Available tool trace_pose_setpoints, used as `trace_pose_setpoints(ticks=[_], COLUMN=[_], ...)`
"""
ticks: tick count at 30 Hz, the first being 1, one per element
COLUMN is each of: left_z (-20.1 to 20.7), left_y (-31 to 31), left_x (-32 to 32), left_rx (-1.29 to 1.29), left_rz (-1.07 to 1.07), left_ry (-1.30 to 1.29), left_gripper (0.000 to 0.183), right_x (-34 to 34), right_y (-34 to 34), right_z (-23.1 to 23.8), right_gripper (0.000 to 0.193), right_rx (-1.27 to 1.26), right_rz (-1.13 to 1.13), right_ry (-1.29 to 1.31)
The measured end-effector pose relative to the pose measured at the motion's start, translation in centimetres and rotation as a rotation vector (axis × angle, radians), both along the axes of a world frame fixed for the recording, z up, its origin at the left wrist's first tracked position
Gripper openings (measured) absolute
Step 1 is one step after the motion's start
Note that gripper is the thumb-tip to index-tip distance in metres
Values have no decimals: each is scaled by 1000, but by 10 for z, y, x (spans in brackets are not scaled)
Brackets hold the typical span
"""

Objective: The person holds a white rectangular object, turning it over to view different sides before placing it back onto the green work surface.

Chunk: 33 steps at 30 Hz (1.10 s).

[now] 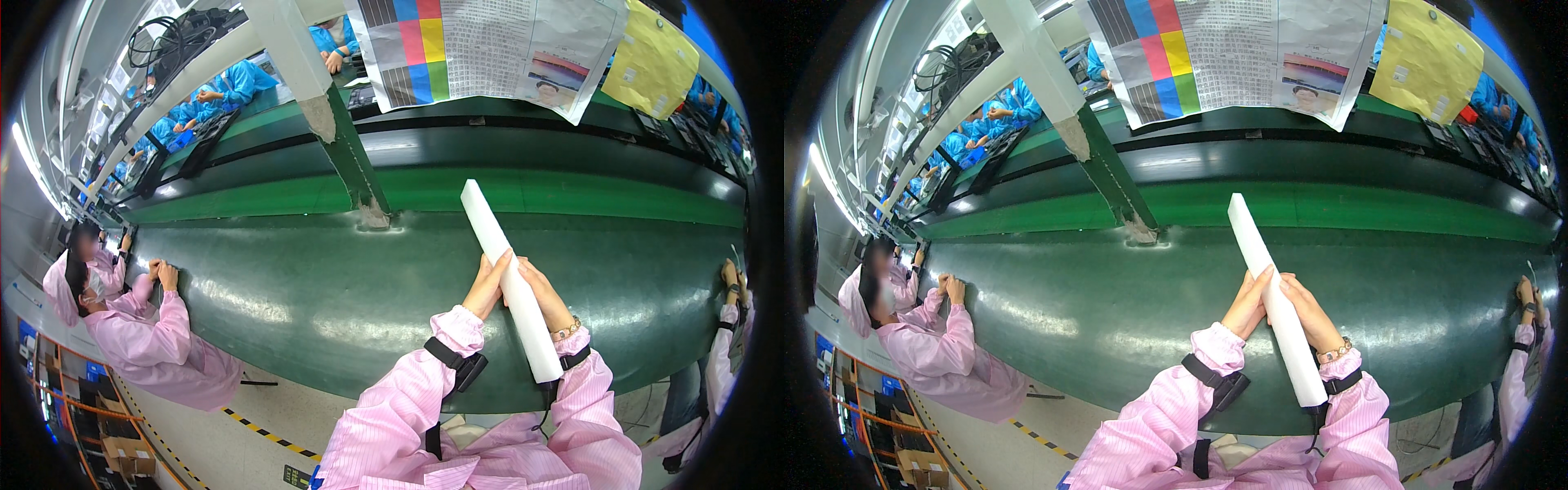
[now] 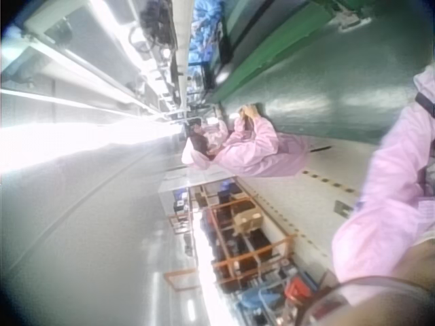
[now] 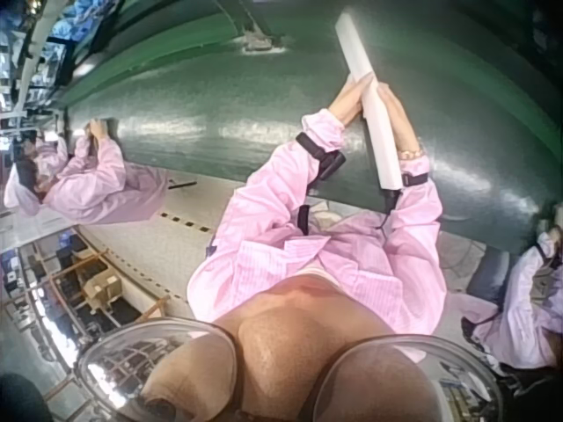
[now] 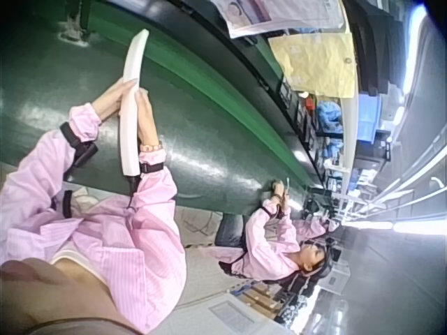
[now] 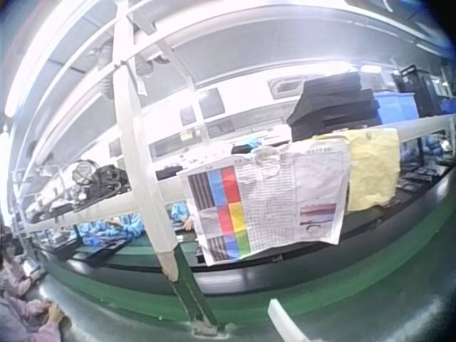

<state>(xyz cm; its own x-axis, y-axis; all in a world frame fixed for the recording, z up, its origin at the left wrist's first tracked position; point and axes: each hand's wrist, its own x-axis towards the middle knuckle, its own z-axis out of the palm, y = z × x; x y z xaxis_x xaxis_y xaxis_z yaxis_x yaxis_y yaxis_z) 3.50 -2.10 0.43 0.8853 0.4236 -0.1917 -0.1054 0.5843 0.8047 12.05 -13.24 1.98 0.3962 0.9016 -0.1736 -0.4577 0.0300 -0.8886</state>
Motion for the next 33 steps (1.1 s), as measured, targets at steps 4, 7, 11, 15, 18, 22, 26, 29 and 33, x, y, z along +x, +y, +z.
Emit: trace_pose_setpoints(ticks=[4, 7, 11, 15, 18, 22, 26, 29, 33], left_z=[2, 2, 2, 3, 6, 6, 1, -1, -2], left_y=[0, -1, -1, -1, -2, -1, 0, 1, 2], left_x=[0, 0, 0, -1, -1, -2, 0, 0, 0], left_rx=[0, 5, 10, 13, 8, 11, 15, 26, 25], left_rz=[2, -5, 5, 2, 4, 3, -9, -12, -23], left_ry=[10, 14, 10, 16, 8, 3, 4, 25, 3], left_gripper=[50, 50, 50, 50, 51, 51, 53, 52, 48], right_x=[-1, -1, -1, -2, -3, -3, -4, -2, -2], right_y=[0, 0, 0, -1, -1, 0, 0, -1, 0], right_z=[2, 2, 1, 6, 5, 6, 8, 6, 5], right_gripper=[32, 32, 32, 32, 32, 32, 32, 32, 32], right_rx=[-3, -10, -7, -7, -7, -10, -8, -8, -6], right_rz=[-3, -6, -4, -9, -9, -9, -14, -7, 0], right_ry=[2, 3, 4, -12, -9, -11, -12, -17, -18])
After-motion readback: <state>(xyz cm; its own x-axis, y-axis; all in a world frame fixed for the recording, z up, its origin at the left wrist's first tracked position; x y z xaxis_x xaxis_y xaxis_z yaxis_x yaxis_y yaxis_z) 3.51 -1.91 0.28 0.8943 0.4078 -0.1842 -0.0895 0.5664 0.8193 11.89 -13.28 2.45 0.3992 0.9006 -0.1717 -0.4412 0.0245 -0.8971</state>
